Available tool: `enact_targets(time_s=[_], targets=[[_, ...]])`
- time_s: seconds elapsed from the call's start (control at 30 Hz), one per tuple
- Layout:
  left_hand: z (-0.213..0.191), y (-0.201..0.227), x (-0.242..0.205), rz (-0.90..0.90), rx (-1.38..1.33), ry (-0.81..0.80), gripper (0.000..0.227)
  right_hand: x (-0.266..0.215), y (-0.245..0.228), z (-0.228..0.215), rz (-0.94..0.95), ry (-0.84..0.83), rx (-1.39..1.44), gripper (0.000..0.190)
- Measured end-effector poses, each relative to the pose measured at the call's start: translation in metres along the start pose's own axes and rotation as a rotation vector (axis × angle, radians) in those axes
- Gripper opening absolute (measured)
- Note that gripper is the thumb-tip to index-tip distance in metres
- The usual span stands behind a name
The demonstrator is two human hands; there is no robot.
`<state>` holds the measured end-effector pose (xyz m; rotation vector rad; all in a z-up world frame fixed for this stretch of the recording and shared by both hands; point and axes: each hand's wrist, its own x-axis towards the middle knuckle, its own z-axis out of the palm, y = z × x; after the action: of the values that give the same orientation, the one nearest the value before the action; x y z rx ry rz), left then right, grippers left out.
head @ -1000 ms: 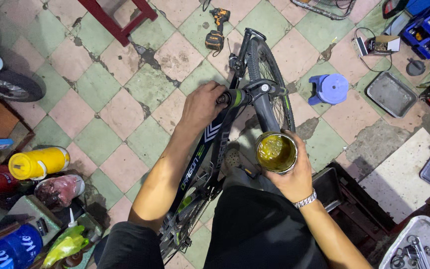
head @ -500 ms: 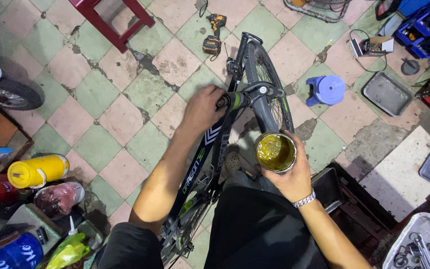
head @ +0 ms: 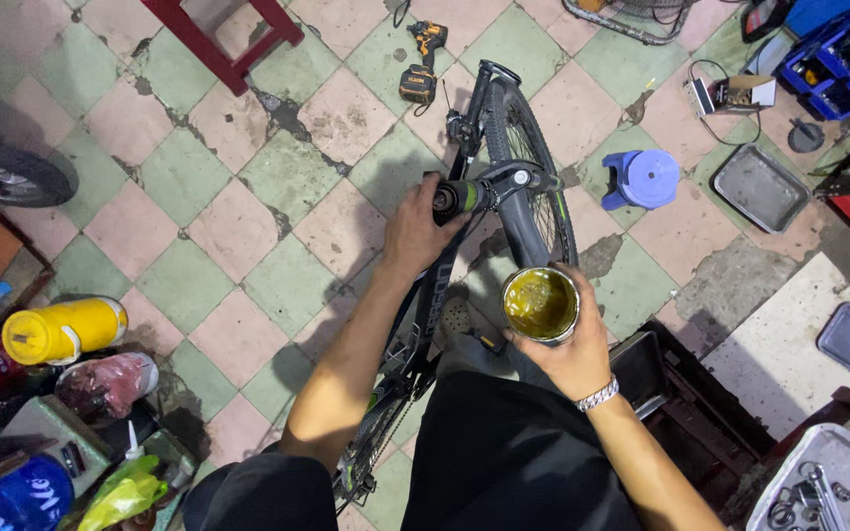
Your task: The person cleans grease and dirt from bicycle fork components using a cloth, applies new grease from a container, and reassembles the fork bearings and steering tube into the frame.
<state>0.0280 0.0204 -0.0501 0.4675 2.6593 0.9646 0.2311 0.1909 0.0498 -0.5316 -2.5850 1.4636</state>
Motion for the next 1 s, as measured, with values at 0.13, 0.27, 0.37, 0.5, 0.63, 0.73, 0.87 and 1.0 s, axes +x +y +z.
enact_targets(time_s=[0.13, 0.27, 0.37, 0.5, 0.63, 0.73, 0.87, 1.0], targets=[[0.006, -0.007, 0.0, 0.136, -0.069, 0.06, 0.074, 0.0, 0.011, 0.001, 0.008, -0.038, 0.018, 0.094], [-0.001, 0.001, -0.001, 0.138, -0.097, 0.041, 0.071, 0.006, 0.018, -0.003, -0.074, -0.026, -0.04, 0.098], [-0.007, 0.002, -0.003, 0.14, -0.089, 0.046, 0.07, 0.003, 0.019, -0.003, 0.002, -0.041, -0.002, 0.096], [-0.017, 0.004, -0.006, 0.131, -0.113, 0.056, 0.07, 0.008, 0.017, -0.003, 0.021, -0.06, 0.015, 0.098], [-0.036, -0.003, -0.009, 0.102, -0.083, 0.068, 0.071, 0.012, 0.013, -0.001, 0.05, -0.08, 0.024, 0.098], [-0.047, -0.012, -0.007, 0.114, -0.074, 0.091, 0.068, 0.015, 0.01, 0.006, 0.046, -0.105, 0.004, 0.099], [-0.052, -0.015, -0.01, 0.153, -0.054, 0.088, 0.066, 0.019, 0.003, 0.011, 0.054, -0.135, 0.029, 0.099], [-0.052, -0.015, -0.01, 0.065, -0.065, 0.053, 0.069, 0.017, 0.006, 0.016, 0.01, -0.142, 0.01, 0.099]])
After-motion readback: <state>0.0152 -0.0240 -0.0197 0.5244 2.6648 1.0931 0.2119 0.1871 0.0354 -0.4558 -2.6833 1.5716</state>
